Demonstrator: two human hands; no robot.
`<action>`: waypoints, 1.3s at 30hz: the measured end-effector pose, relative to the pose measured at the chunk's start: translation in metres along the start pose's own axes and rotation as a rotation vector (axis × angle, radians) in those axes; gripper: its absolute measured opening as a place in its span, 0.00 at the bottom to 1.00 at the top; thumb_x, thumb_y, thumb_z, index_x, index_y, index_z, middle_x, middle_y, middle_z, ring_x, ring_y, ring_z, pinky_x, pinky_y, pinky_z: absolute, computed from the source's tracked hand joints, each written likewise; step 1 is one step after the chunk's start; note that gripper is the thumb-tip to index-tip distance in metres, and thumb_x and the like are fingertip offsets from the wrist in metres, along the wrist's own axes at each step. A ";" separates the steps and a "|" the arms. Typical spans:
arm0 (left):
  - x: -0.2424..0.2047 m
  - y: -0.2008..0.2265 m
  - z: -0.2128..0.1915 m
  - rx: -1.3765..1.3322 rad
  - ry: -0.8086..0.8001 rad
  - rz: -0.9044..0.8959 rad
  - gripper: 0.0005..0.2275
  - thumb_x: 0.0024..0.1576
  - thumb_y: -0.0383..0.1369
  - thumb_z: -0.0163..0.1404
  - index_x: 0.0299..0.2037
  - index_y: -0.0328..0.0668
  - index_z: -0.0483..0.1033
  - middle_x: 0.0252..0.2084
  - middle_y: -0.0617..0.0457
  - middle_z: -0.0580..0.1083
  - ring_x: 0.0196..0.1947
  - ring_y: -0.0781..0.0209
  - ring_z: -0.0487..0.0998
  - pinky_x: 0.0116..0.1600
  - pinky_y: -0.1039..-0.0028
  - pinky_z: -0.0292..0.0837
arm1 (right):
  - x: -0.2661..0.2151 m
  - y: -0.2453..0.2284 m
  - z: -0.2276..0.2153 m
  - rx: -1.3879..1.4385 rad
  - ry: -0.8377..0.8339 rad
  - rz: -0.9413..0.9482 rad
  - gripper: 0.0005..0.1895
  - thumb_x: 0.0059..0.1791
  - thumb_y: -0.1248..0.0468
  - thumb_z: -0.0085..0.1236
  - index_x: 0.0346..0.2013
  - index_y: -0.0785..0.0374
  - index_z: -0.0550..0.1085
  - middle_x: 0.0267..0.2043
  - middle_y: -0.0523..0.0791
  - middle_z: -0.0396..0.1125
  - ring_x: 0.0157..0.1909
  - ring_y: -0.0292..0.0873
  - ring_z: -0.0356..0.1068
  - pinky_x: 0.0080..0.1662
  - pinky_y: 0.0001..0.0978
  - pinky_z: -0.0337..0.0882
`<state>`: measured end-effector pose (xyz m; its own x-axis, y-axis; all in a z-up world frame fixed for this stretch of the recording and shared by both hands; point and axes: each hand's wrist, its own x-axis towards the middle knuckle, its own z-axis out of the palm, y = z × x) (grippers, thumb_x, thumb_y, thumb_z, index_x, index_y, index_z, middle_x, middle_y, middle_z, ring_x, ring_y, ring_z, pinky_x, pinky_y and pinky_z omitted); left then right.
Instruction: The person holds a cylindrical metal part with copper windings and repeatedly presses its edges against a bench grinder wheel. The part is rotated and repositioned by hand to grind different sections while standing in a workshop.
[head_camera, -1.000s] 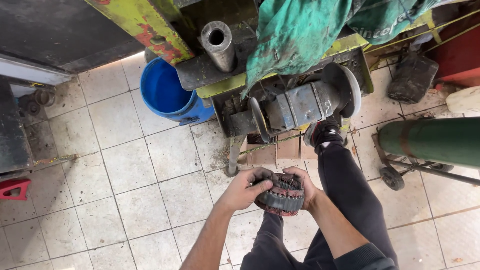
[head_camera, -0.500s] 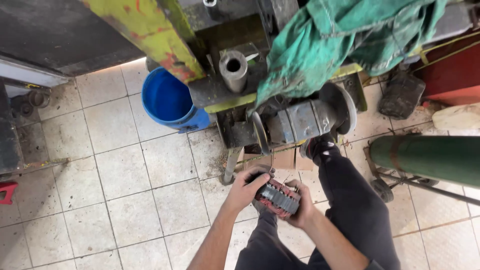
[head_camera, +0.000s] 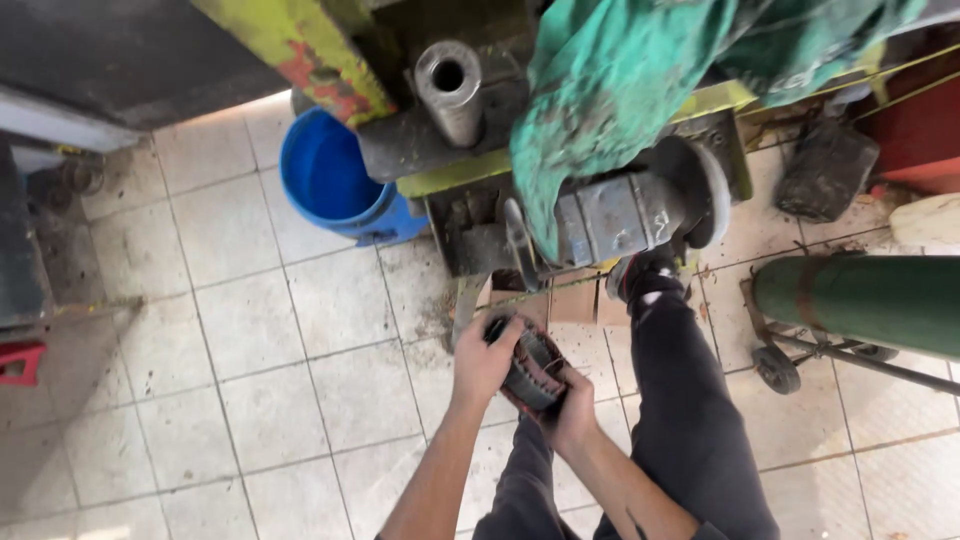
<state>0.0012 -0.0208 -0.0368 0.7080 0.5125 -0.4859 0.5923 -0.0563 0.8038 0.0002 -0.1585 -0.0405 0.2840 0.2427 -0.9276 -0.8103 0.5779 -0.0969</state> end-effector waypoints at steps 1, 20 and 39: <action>0.002 0.004 -0.001 -0.001 -0.004 0.000 0.13 0.53 0.37 0.55 0.43 0.37 0.82 0.39 0.51 0.83 0.37 0.59 0.82 0.45 0.73 0.76 | 0.007 0.003 -0.009 0.001 0.002 -0.003 0.27 0.50 0.63 0.33 0.62 0.67 0.66 0.59 0.55 0.67 0.53 0.54 0.67 0.54 0.48 0.69; 0.048 0.048 0.020 0.601 -0.138 -0.144 0.12 0.46 0.38 0.60 0.38 0.45 0.86 0.34 0.38 0.82 0.41 0.35 0.83 0.46 0.55 0.81 | -0.022 -0.019 0.052 0.264 0.159 -0.040 0.12 0.32 0.67 0.49 0.29 0.67 0.67 0.23 0.52 0.64 0.21 0.55 0.68 0.28 0.46 0.72; 0.069 0.020 0.032 0.725 -0.127 -0.226 0.15 0.44 0.46 0.62 0.38 0.51 0.86 0.38 0.39 0.81 0.45 0.36 0.82 0.52 0.56 0.81 | 0.035 -0.010 0.020 0.268 0.153 -0.004 0.13 0.33 0.66 0.48 0.32 0.66 0.67 0.24 0.50 0.65 0.21 0.55 0.71 0.28 0.49 0.74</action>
<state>0.0743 -0.0141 -0.0660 0.5526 0.4782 -0.6827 0.8006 -0.5323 0.2752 0.0286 -0.1406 -0.0654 0.1899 0.1313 -0.9730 -0.6397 0.7683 -0.0212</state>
